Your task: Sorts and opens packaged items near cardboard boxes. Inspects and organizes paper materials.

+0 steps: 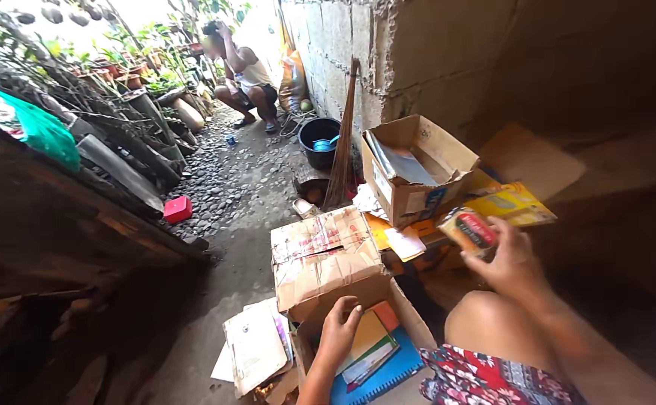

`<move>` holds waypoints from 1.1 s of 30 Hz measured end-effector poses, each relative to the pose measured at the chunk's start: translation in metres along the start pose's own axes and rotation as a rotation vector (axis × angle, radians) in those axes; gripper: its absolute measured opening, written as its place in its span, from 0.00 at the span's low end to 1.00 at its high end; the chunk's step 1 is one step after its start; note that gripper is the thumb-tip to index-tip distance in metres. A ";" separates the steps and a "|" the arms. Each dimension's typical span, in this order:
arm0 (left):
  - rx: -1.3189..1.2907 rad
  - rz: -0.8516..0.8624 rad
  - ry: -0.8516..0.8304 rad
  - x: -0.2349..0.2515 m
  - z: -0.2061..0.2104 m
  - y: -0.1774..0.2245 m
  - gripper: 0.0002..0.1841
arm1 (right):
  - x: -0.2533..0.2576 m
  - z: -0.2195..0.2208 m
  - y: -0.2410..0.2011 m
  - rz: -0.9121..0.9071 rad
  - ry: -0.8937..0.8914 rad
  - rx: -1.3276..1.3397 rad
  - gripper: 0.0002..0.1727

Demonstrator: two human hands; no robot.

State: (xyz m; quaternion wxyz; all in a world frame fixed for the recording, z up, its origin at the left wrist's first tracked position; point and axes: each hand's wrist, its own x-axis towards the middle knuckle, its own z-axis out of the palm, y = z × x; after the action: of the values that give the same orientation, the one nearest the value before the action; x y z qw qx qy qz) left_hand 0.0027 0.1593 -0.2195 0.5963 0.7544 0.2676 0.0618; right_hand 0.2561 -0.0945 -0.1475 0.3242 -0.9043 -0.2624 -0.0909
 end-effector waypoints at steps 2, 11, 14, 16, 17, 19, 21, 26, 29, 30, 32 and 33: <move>-0.213 0.008 -0.080 -0.003 0.014 0.010 0.23 | -0.034 0.007 -0.027 -0.154 -0.002 0.022 0.50; -0.841 0.181 -0.199 -0.015 0.054 0.010 0.36 | -0.100 0.077 -0.065 -0.560 0.072 0.113 0.42; -0.873 0.188 -0.128 -0.014 0.049 0.006 0.22 | -0.107 0.088 -0.065 -0.579 0.059 0.156 0.42; -0.847 0.177 -0.088 -0.014 0.044 0.005 0.19 | -0.106 0.086 -0.067 -0.524 -0.019 0.290 0.44; -0.833 0.172 -0.075 -0.013 0.042 0.005 0.18 | -0.104 0.085 -0.067 -0.480 -0.057 0.376 0.44; -0.806 0.164 -0.066 -0.013 0.039 0.004 0.16 | -0.099 0.083 -0.065 -0.368 -0.116 0.529 0.36; -0.778 0.156 -0.095 -0.015 0.037 0.002 0.16 | -0.092 0.082 -0.062 -0.249 -0.154 0.651 0.25; -0.658 0.125 -0.225 -0.019 0.033 0.001 0.16 | -0.073 0.074 -0.051 -0.040 -0.394 0.853 0.13; -0.584 0.098 -0.315 -0.019 0.032 0.000 0.18 | -0.068 0.071 -0.044 -0.002 -0.512 0.866 0.10; -0.556 0.092 -0.332 -0.018 0.033 0.000 0.19 | -0.068 0.070 -0.042 0.010 -0.546 0.872 0.10; -0.495 0.074 -0.359 -0.017 0.033 0.001 0.19 | -0.066 0.069 -0.040 0.039 -0.603 0.882 0.09; -0.460 0.063 -0.371 -0.016 0.033 0.001 0.19 | -0.066 0.068 -0.039 0.055 -0.625 0.879 0.09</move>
State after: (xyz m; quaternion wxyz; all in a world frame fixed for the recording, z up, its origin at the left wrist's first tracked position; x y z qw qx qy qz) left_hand 0.0031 0.1227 -0.2240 0.7881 0.6057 0.1093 0.0006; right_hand 0.1791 -0.0534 -0.2013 0.5807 -0.6739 -0.3362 0.3093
